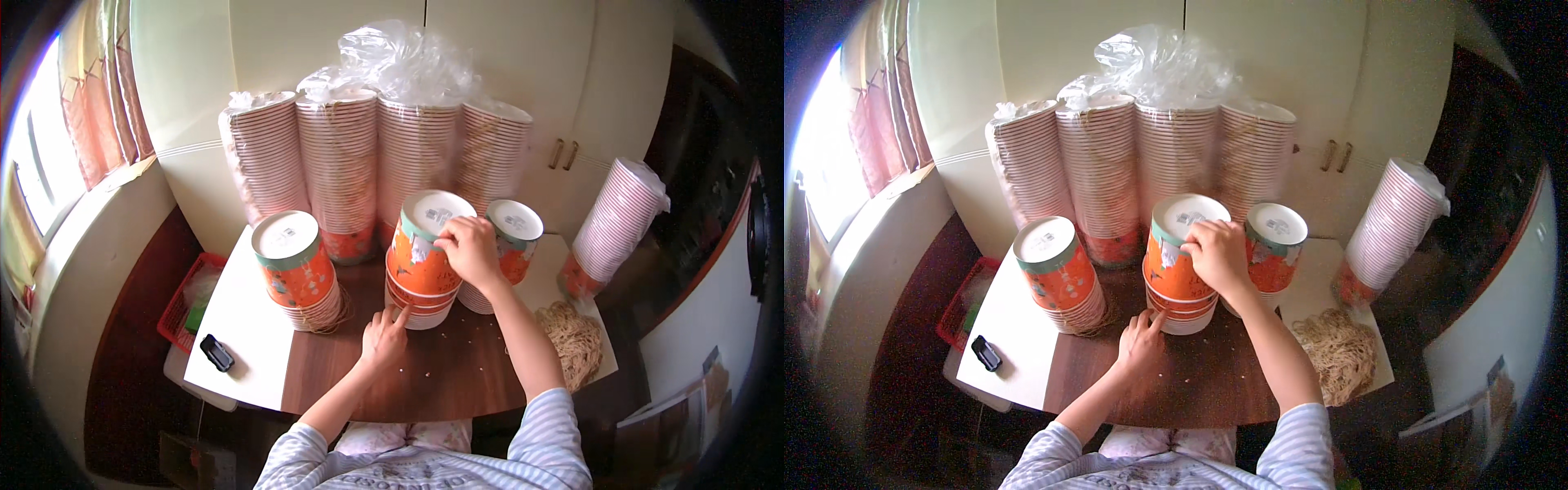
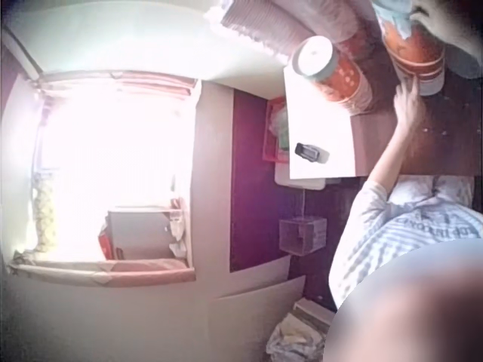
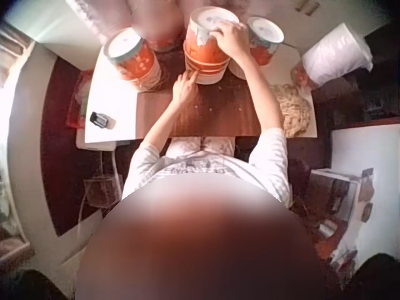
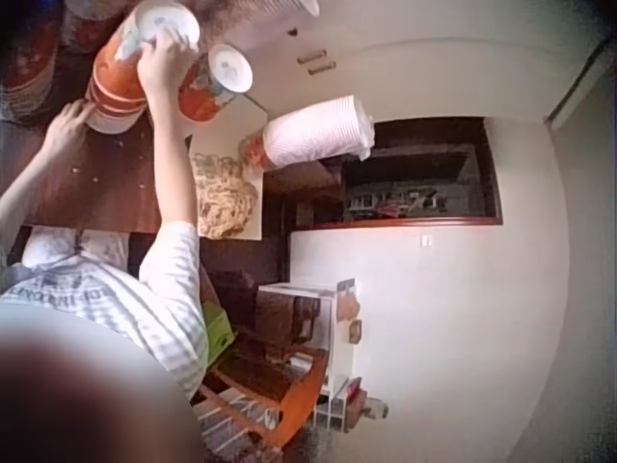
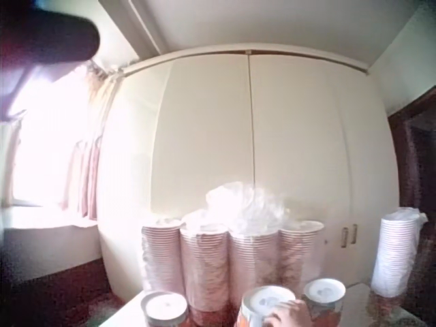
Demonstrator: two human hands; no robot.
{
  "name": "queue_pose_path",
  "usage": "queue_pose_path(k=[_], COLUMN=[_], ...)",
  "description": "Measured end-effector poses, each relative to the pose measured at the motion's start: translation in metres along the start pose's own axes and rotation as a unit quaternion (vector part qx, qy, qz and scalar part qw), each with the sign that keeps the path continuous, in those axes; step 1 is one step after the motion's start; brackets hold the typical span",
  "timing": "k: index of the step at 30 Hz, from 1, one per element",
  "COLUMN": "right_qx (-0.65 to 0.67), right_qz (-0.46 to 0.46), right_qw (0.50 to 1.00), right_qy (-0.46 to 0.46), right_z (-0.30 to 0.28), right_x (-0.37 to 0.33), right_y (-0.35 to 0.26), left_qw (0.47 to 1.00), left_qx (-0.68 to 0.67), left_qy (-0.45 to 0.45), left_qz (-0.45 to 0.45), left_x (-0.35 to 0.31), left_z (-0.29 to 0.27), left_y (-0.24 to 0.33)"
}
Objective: Counting out paper cups from a large stack and securing the small bundle with a rubber band.
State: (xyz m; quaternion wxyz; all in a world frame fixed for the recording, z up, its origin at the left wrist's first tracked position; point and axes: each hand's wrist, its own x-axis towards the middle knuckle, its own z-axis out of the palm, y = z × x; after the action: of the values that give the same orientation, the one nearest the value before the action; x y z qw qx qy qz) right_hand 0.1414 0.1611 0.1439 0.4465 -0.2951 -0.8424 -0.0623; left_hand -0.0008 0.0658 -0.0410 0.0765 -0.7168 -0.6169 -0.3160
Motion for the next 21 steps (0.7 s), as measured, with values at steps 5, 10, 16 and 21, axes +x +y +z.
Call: queue_pose_path(k=[5,10,16,21], right_qx=[0.146,0.360,0.670,0.738], right_qz=[0.064,0.230,0.355,0.468], right_qw=[0.981,0.888,0.639,0.480], right_qy=[0.107,0.170,0.129,0.080], right_z=[-0.057,-0.116,-0.075,-0.023], right_x=[0.007,-0.052,-0.183,-0.268], right_y=[0.001,0.023,0.039,0.024], left_qw=[0.999,0.994,0.764,0.703], left_qx=[-0.018,-0.111,-0.598,-0.662], left_qy=[-0.039,-0.001,-0.148,-0.190], left_qz=[-0.018,-0.015,-0.193,-0.174], left_x=[0.005,0.001,-0.021,-0.033], left_z=[-0.002,-0.010,-0.040,-0.069], left_y=[0.002,-0.002,0.007,0.019])
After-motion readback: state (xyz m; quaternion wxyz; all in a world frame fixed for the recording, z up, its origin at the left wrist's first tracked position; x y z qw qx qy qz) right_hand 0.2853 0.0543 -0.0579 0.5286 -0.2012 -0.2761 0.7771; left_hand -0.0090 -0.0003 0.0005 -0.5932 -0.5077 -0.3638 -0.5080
